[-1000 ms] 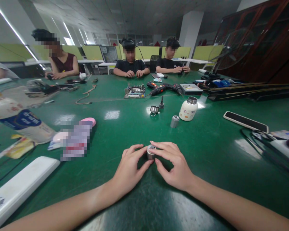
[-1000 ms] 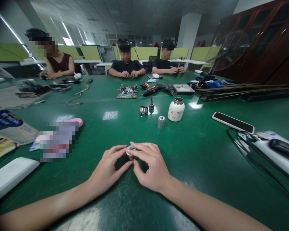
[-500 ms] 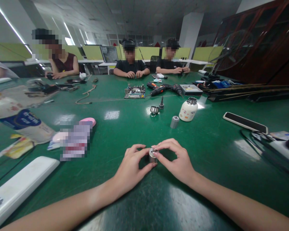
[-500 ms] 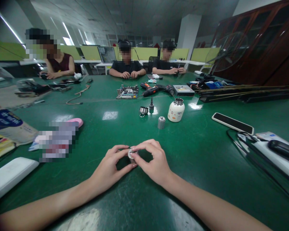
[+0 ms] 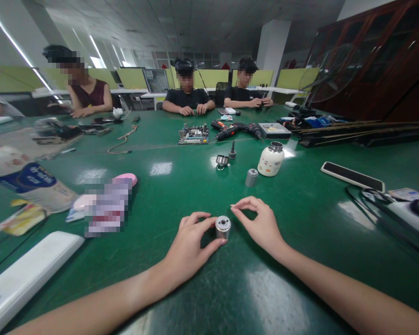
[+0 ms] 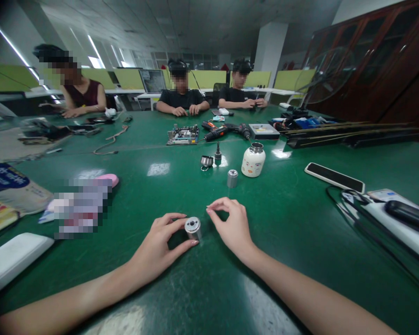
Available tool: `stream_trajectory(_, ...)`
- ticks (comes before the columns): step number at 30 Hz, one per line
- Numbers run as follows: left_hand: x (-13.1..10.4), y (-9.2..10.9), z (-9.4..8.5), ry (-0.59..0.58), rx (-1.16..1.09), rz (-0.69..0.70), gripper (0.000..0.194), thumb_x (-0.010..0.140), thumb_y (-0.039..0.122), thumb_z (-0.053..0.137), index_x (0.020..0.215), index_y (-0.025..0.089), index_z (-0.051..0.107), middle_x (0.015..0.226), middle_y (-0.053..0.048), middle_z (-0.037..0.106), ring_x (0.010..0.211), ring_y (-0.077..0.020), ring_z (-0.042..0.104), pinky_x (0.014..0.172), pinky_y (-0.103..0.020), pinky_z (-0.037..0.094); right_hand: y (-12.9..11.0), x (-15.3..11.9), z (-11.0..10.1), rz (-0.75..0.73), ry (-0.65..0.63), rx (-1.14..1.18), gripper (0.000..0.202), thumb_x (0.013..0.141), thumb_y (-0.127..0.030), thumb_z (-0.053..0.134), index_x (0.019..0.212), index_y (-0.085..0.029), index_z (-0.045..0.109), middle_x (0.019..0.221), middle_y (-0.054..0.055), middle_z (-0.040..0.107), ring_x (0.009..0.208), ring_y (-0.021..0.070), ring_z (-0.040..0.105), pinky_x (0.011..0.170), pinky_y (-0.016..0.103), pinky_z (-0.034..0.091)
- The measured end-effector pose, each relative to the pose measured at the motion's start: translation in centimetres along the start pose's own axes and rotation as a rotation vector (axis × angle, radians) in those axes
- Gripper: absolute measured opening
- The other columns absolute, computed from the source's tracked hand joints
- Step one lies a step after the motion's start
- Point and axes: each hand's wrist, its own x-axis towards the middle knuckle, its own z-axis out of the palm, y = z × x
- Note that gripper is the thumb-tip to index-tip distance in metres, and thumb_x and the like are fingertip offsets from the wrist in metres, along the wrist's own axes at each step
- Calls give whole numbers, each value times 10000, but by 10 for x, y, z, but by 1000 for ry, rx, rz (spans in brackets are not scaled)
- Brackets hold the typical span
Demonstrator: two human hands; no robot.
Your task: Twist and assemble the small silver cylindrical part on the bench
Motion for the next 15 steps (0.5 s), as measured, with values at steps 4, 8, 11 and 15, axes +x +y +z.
stream_trajectory(4,1,0,0,5,-2,10,255,791,324,739,1034,263,689,1062,-60,664,1008,-262,604,880,-428,488,10,0,0,-25,-104,-165,33,803,-224,700,780,-247,691,817,-4,745,850,206,692,849,412,520)
stream_trajectory(8,2,0,-1,3,-21,16,243,791,329,737,1021,265,692,1028,-50,671,969,-247,615,857,-404,496,10,0,1,-20,-102,-157,91,772,-249,739,849,-240,690,839,2,740,857,202,695,841,392,517)
stream_trajectory(11,2,0,-1,3,-21,7,251,785,329,745,1022,263,691,1028,-49,671,966,-248,616,855,-406,496,5,0,1,-13,-54,-106,73,794,-243,717,850,-237,670,850,-6,741,857,199,697,856,400,509)
stream_trajectory(15,1,-1,0,12,-27,16,266,784,338,745,1033,262,688,1025,-49,675,954,-243,624,844,-396,503,-10,-6,2,-194,147,-28,39,845,-222,657,836,-247,628,905,12,746,905,208,686,950,454,461)
